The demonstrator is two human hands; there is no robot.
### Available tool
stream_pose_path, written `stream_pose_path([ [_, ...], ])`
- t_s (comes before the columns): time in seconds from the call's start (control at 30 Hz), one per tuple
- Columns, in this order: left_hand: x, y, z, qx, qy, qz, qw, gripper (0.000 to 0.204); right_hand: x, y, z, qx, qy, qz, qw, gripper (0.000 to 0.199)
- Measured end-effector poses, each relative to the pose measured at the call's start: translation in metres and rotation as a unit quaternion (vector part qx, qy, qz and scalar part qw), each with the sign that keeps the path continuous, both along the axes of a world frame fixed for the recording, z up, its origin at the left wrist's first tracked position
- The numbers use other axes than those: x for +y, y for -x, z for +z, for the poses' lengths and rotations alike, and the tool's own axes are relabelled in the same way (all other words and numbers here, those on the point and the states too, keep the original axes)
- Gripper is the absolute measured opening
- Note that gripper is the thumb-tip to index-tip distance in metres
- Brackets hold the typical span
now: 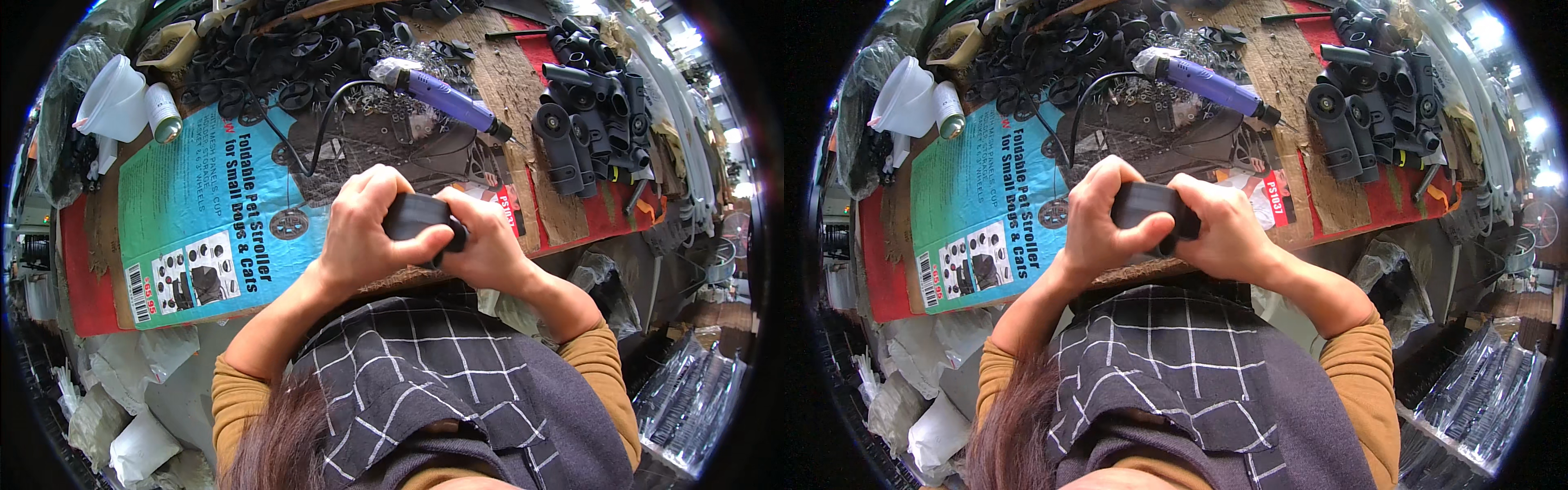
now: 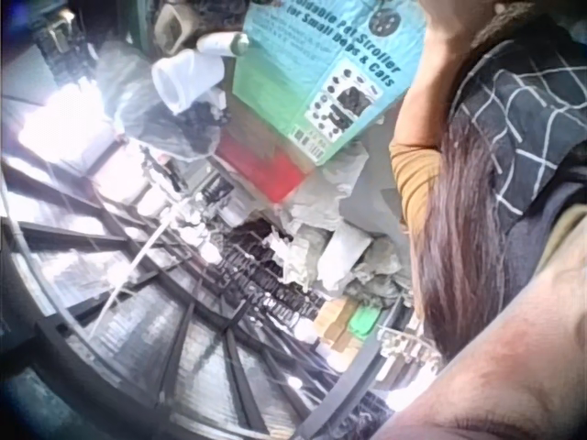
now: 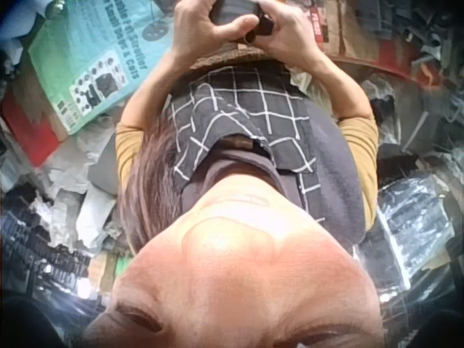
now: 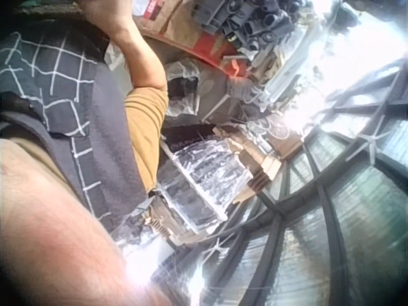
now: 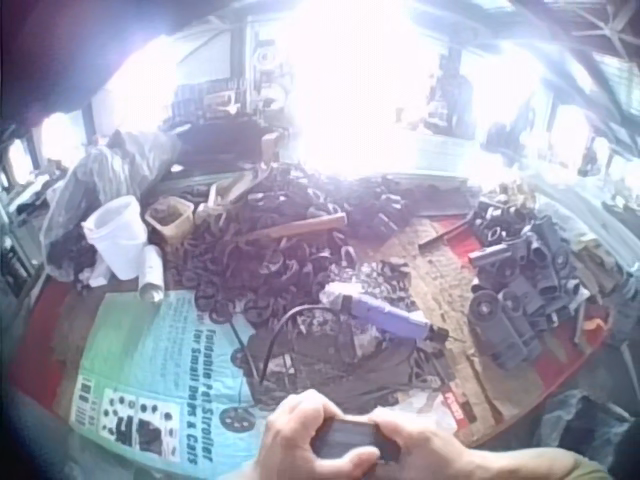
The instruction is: The person inserts bearings into caster housings and uses a rotary tool to smooth the edges. They then arrange the casters on a red tray, spray them with a can, and insert small metal pins into each unit.
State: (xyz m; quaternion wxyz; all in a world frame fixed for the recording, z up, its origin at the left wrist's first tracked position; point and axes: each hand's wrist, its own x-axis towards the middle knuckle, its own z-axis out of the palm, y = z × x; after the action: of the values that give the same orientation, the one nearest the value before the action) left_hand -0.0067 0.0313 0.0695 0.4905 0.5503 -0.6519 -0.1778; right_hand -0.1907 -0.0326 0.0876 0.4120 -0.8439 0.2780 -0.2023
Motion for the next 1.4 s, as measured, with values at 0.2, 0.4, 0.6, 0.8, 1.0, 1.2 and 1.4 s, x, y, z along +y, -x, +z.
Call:
stream_pose_path([
  [0.2, -0.007, -0.006, -0.055, 0.075, -0.134, 0.092, 0.984, 0.047, -0.011, -0.044, -0.061, 0.175, 0.473, -0.126, 0.855, 0.028],
  [0.4, -0.013, 0.013, -0.087, 0.173, -0.042, 0.120, 0.977, 0.059, 0.024, -0.050, -0.075, 0.148, 0.480, -0.102, 0.859, 0.032],
  [0.6, -0.029, -0.004, -0.088, 0.095, -0.027, 0.080, 0.992, 0.046, -0.017, -0.036, -0.073, -0.043, -0.058, -0.179, 0.981, 0.031],
  [0.8, -0.026, -0.006, -0.074, 0.111, -0.097, 0.056, 0.988, 0.051, -0.043, -0.036, -0.069, -0.036, -0.356, -0.135, 0.924, 0.022],
  [1.0, -0.027, -0.006, -0.063, 0.154, -0.159, 0.053, 0.974, 0.048, -0.101, -0.035, -0.076, 0.083, 0.314, -0.179, 0.929, 0.006],
  [1.2, -0.026, -0.004, -0.067, 0.156, -0.138, 0.063, 0.976, 0.048, -0.131, -0.046, -0.097, 0.158, 0.416, -0.138, 0.885, 0.008],
  [1.4, -0.026, -0.003, -0.074, 0.142, -0.100, 0.083, 0.981, 0.056, -0.080, -0.052, -0.054, 0.072, 0.224, -0.147, 0.961, 0.007],
])
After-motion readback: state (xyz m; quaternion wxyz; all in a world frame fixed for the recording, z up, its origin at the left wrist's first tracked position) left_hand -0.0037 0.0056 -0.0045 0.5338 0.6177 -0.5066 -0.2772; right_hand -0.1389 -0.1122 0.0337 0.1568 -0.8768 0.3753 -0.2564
